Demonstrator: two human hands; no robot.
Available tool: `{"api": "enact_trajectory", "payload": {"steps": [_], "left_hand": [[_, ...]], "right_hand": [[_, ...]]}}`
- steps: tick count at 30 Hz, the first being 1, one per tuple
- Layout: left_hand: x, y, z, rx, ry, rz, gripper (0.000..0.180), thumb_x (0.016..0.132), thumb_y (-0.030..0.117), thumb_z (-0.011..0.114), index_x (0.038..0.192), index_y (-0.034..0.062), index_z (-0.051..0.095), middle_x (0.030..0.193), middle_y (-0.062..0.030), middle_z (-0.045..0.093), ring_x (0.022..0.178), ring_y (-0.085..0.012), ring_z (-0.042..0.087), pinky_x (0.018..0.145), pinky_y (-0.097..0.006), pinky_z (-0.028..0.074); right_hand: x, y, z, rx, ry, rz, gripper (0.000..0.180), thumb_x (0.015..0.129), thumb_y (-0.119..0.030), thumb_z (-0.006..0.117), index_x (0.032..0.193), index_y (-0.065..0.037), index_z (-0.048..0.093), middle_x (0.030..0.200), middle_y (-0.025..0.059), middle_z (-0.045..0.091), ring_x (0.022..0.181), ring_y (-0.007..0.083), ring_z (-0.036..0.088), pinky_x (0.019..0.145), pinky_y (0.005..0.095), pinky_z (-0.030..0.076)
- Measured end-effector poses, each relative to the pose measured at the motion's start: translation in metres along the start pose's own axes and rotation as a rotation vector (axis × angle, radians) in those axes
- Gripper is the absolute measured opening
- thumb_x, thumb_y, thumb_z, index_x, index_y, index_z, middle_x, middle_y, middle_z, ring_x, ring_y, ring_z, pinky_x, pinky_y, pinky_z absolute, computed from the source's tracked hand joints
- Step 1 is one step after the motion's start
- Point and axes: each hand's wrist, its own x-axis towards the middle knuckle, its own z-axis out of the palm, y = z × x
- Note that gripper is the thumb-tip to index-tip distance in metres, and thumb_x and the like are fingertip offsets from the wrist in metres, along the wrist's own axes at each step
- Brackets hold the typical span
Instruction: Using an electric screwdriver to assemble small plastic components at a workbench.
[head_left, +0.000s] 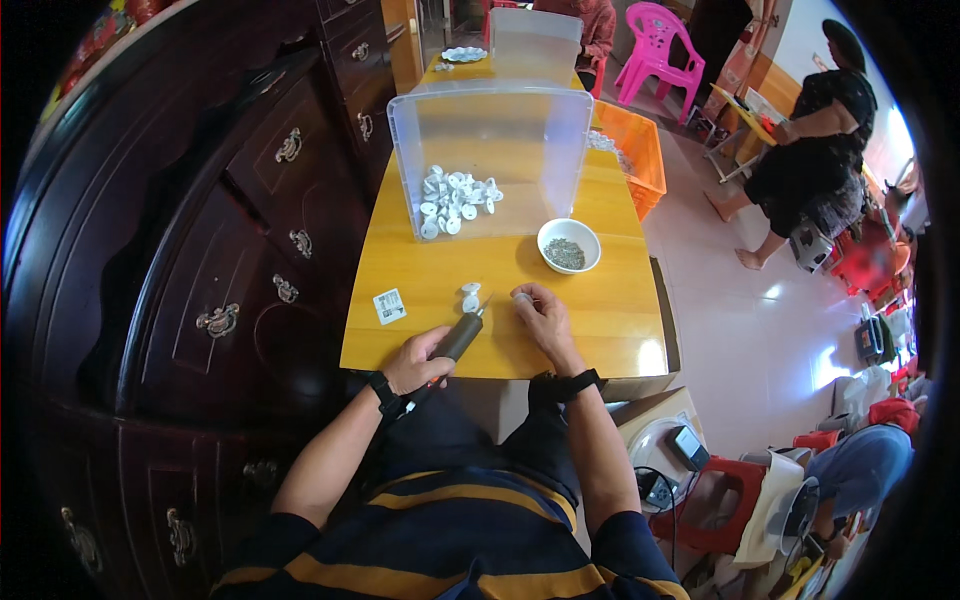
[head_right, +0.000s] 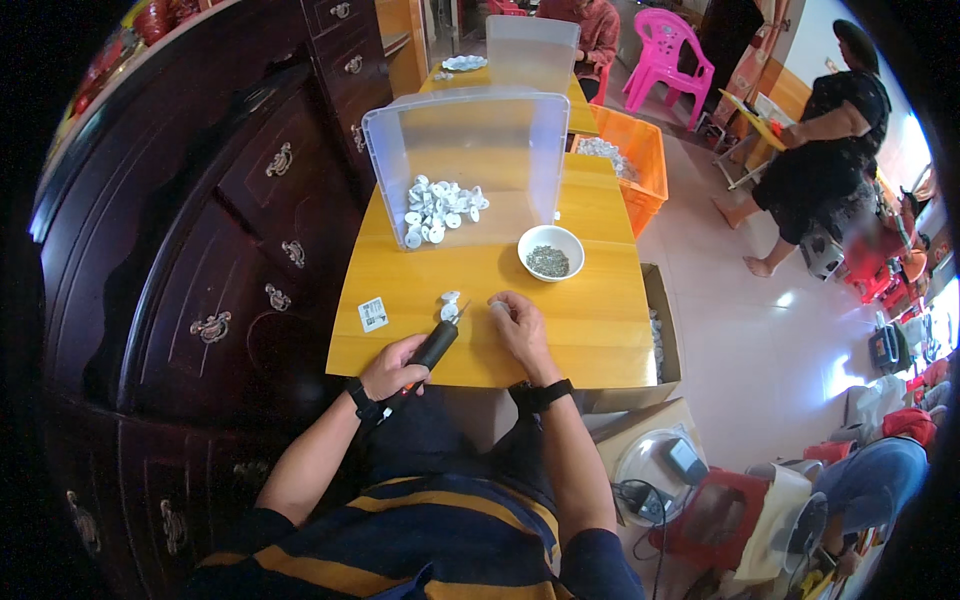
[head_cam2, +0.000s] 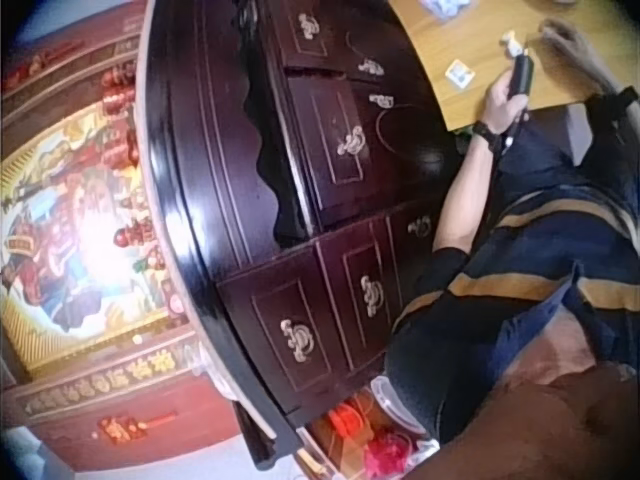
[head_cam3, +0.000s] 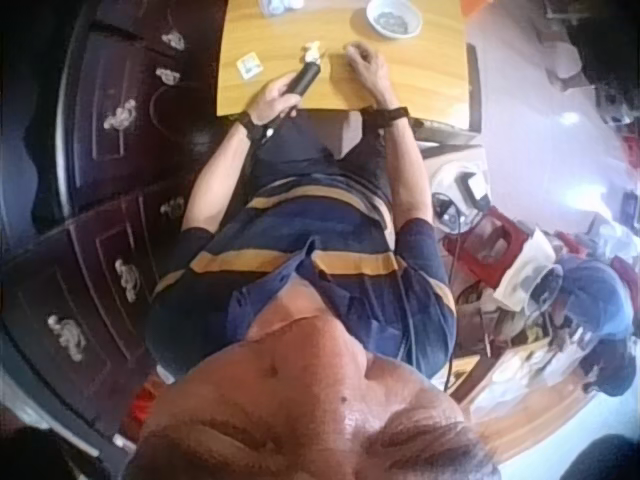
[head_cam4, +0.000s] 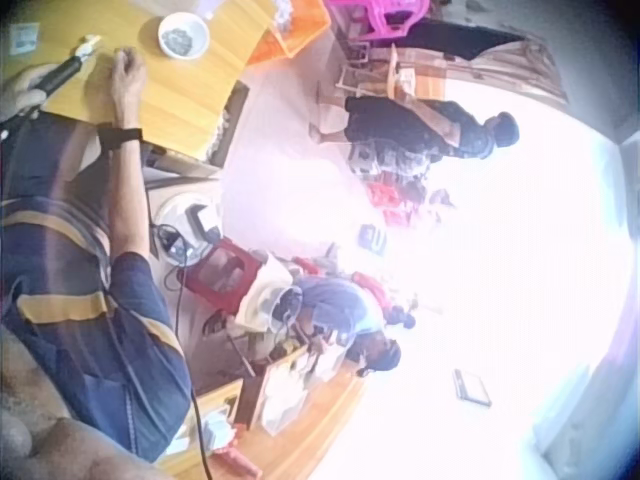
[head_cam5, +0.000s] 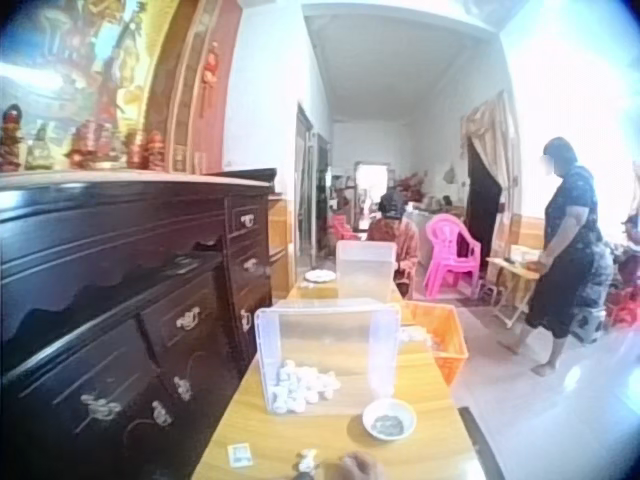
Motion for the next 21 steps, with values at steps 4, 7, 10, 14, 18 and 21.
{"api": "enact_trajectory", "payload": {"steps": [4,7,10,14,18,21], "left_hand": [[0.009,0.013,0.014,-0.068,-0.048,-0.014,0.056,0.082,0.008,0.061,0.136,-0.0025,0.049,0.083,-0.0052,0.059,0.063,-0.0119,0.059,0.059,-0.025,0.049],[0.006,0.007,0.008,-0.096,-0.067,-0.003,0.06,0.084,0.006,0.06,0.14,-0.0048,0.042,0.083,-0.0061,0.057,0.061,-0.0129,0.058,0.058,-0.026,0.048],[-0.005,0.003,-0.003,-0.08,-0.003,0.051,0.06,0.083,0.007,0.059,0.14,-0.0056,0.042,0.084,-0.0091,0.06,0.06,-0.0133,0.059,0.056,-0.027,0.051],[0.003,-0.002,-0.001,-0.001,0.02,0.031,0.054,0.083,0.009,0.057,0.134,-0.0033,0.045,0.077,-0.0084,0.061,0.056,-0.0124,0.06,0.054,-0.024,0.053],[0.007,0.004,0.005,-0.015,0.003,0.004,0.054,0.081,0.008,0.058,0.133,-0.0028,0.046,0.077,-0.0085,0.061,0.055,-0.0117,0.059,0.053,-0.024,0.053],[0.004,0.005,0.004,-0.004,0.011,0.009,0.054,0.081,0.008,0.057,0.133,-0.0031,0.046,0.077,-0.0084,0.061,0.055,-0.0116,0.06,0.053,-0.023,0.054]], "right_hand": [[-0.004,0.007,-0.046,-0.453,0.133,-0.189,0.017,0.091,-0.017,0.065,0.102,-0.005,0.068,0.09,0.0096,0.066,0.085,0.0219,0.064,0.077,0.0328,0.052],[-0.001,0.01,-0.063,-0.712,0.187,-0.243,0.013,0.088,-0.018,0.061,0.091,-0.006,0.065,0.095,0.0181,0.064,0.09,0.038,0.063,0.08,0.0465,0.052],[0.002,0.001,-0.063,-0.767,0.219,-0.287,0.01,0.084,-0.016,0.062,0.088,-0.008,0.068,0.095,0.0172,0.063,0.088,0.0373,0.063,0.078,0.0468,0.052],[-0.004,-0.019,-0.082,-0.88,0.294,-0.296,0.01,0.081,-0.008,0.059,0.084,-0.007,0.068,0.093,0.0186,0.064,0.087,0.038,0.064,0.076,0.0459,0.054],[0.016,-0.048,-0.095,-0.867,0.315,-0.242,0.008,0.081,-0.008,0.059,0.082,-0.006,0.067,0.087,0.0188,0.064,0.084,0.0383,0.065,0.074,0.0456,0.053],[0.051,-0.059,-0.087,-0.871,0.293,-0.411,0.008,0.081,-0.009,0.06,0.082,-0.006,0.068,0.086,0.0186,0.066,0.082,0.0358,0.067,0.072,0.0451,0.054]]}}
